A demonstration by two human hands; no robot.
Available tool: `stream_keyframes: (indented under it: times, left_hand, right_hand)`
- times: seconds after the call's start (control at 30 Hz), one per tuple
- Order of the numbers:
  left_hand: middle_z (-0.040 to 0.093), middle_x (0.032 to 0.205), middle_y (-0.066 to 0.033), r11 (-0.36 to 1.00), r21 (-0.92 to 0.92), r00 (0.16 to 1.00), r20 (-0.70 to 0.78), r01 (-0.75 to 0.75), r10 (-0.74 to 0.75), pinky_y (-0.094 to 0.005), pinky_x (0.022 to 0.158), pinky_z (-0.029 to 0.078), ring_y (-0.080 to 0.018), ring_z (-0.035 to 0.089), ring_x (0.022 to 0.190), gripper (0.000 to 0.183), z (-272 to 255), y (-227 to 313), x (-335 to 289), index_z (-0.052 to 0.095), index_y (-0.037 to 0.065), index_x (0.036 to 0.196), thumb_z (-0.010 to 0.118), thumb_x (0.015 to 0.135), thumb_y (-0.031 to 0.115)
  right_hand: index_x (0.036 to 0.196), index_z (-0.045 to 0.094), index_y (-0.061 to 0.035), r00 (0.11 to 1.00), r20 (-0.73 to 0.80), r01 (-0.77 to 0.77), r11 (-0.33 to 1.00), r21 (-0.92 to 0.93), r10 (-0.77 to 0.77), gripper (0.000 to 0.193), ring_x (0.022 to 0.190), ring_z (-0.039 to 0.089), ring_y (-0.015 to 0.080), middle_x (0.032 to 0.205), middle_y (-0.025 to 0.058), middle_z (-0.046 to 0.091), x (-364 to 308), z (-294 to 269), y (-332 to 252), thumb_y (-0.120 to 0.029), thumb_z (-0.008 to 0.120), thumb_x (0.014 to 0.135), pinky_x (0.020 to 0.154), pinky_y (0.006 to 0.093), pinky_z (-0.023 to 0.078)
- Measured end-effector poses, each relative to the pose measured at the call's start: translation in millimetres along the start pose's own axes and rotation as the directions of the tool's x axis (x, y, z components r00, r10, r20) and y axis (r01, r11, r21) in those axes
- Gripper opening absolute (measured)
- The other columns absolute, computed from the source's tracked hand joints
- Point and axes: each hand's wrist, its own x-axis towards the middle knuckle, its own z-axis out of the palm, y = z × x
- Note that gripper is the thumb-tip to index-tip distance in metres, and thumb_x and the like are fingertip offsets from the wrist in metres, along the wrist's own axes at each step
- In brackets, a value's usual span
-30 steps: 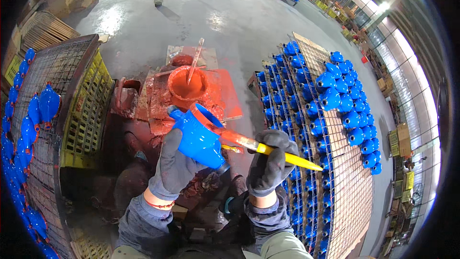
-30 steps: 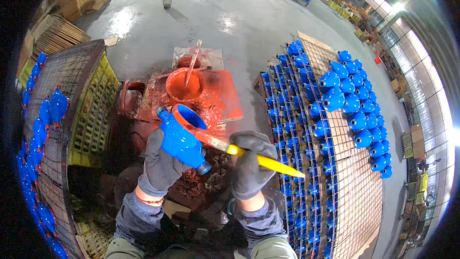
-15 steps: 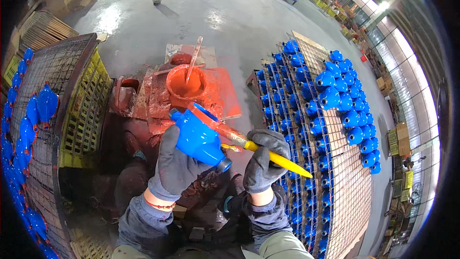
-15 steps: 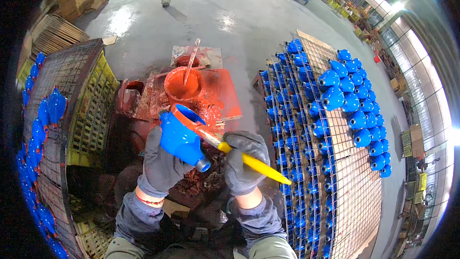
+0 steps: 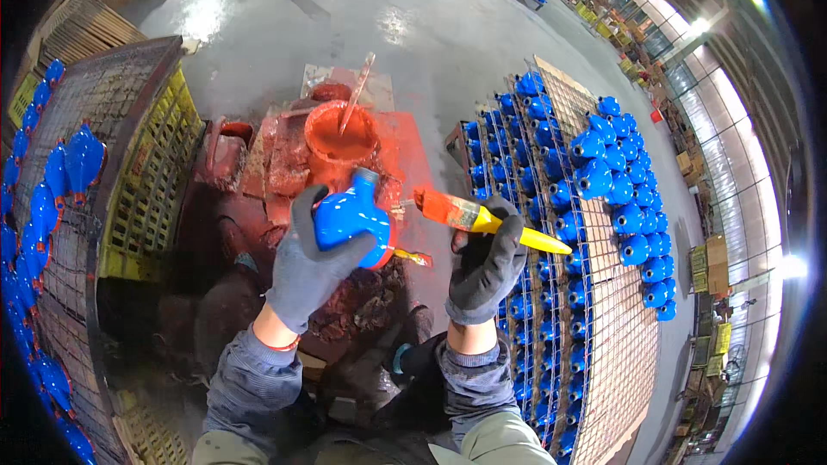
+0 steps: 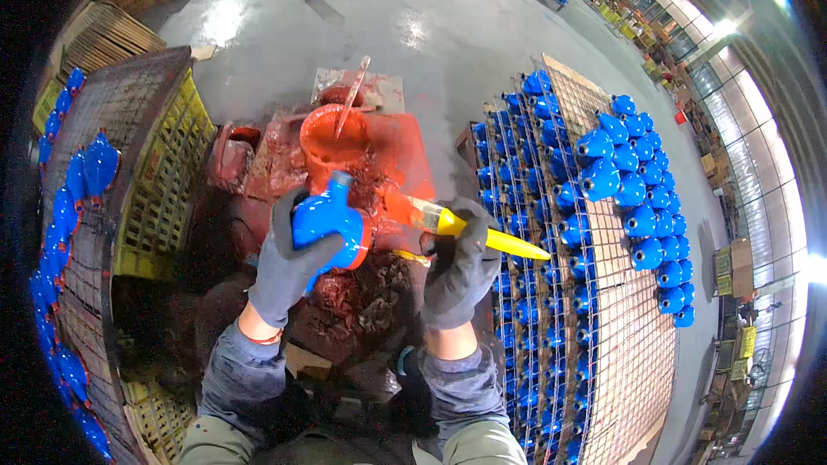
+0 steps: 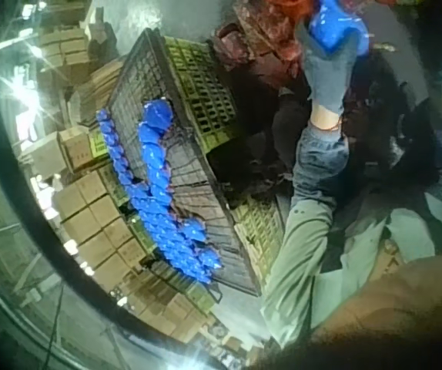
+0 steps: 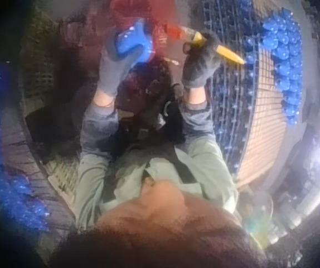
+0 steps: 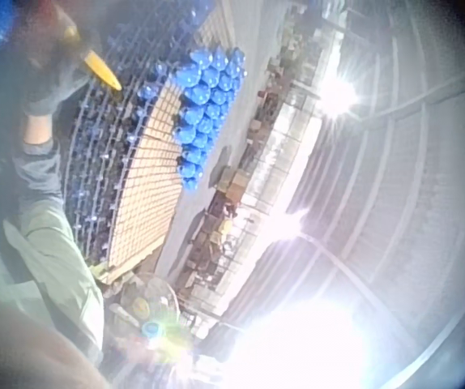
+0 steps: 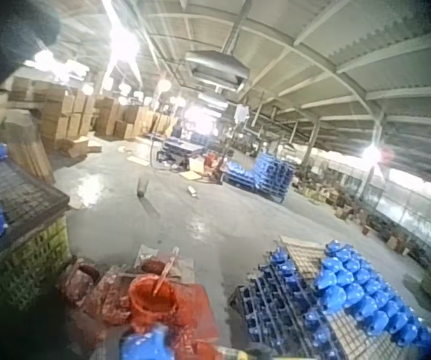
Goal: The person applies a red industrial coating to blue industrial housings using a paint brush.
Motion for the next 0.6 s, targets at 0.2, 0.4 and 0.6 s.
stream_keyframes:
  times: [0.2,0.4,0.6]
  left_hand:
    - [0.058,0.124,-0.0219,0.725,0.578,0.922,0.142,-0.373,0.361,-0.0473,0.091,0.048,-0.0392,0.058,0.11,0.097,16.2,-7.5,-14.1,0.045,0.008,0.139,0.085,0.062,0.049]
    - [0.054,0.129,-0.0202,0.665,0.662,0.938,0.255,-0.345,0.233,-0.0483,0.094,0.045,-0.0364,0.054,0.116,0.099,22.2,0.4,-18.5,0.043,0.008,0.141,0.083,0.061,0.051]
    - [0.06,0.116,-0.0227,0.764,0.509,0.917,0.192,-0.397,0.349,-0.0452,0.085,0.051,-0.0382,0.061,0.104,0.088,19.3,-2.8,-13.9,0.047,0.005,0.136,0.082,0.067,0.048]
  right_hand:
    - [0.104,0.063,-0.0013,0.985,0.129,0.136,0.981,-0.138,-0.119,0.021,0.063,0.058,0.0122,0.088,0.0071,0.066,4.5,-2.0,16.9,-0.022,0.06,0.098,0.055,0.0238,0.044]
    - [0.098,0.064,0.0001,0.921,0.302,0.355,0.848,-0.393,-0.246,0.01,0.08,0.065,0.0153,0.091,0.0084,0.067,10.0,-20.7,35.3,-0.001,0.065,0.088,0.072,0.0283,0.053]
    - [0.095,0.059,-0.0004,0.884,0.342,0.438,0.817,-0.376,-0.317,0.006,0.079,0.064,0.0161,0.092,0.0106,0.067,9.9,-16.7,23.3,-0.001,0.062,0.09,0.073,0.0283,0.053]
